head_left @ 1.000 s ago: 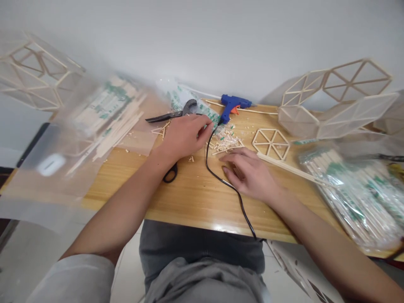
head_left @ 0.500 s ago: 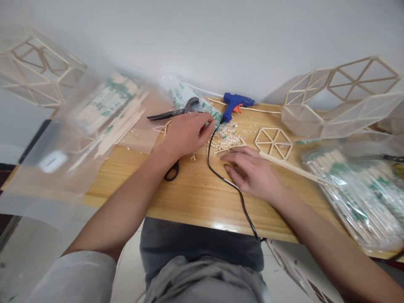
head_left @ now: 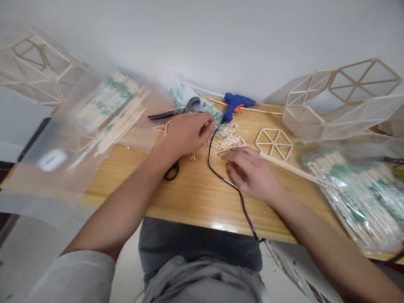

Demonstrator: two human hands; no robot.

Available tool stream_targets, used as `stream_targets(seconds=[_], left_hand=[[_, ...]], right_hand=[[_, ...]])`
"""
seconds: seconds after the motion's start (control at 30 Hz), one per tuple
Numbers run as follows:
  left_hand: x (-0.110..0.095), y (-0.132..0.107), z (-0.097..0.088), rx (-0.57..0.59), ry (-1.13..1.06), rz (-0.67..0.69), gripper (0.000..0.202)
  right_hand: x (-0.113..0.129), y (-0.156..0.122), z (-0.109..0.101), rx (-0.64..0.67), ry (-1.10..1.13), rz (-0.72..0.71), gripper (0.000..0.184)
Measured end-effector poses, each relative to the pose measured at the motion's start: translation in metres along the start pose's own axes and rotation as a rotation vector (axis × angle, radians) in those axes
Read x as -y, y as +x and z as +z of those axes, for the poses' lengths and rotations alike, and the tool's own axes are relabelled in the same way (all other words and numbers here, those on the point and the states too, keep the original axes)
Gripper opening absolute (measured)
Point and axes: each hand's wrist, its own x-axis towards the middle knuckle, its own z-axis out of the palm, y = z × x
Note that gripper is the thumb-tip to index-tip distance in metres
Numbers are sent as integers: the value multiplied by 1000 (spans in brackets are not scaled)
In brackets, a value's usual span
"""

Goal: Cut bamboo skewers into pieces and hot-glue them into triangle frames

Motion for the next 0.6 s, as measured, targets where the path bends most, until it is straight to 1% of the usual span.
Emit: stream_targets(seconds=[0.07,0.3,0.5,0.6], left_hand=[[0,0,-1,-2,4,-3,30],[0,0,-2,6,-15,2,31],[-1,0,-2,5,1,-9,31],[-2,0,-2,8,1,-13,31]], right_hand=[[0,0,0,5,-3,2,25],[0,-2,-2,11,-27,17,20],[-2,-2,-2,16,-7,32,25],[-1,-2,-2,23,-8,29,21]])
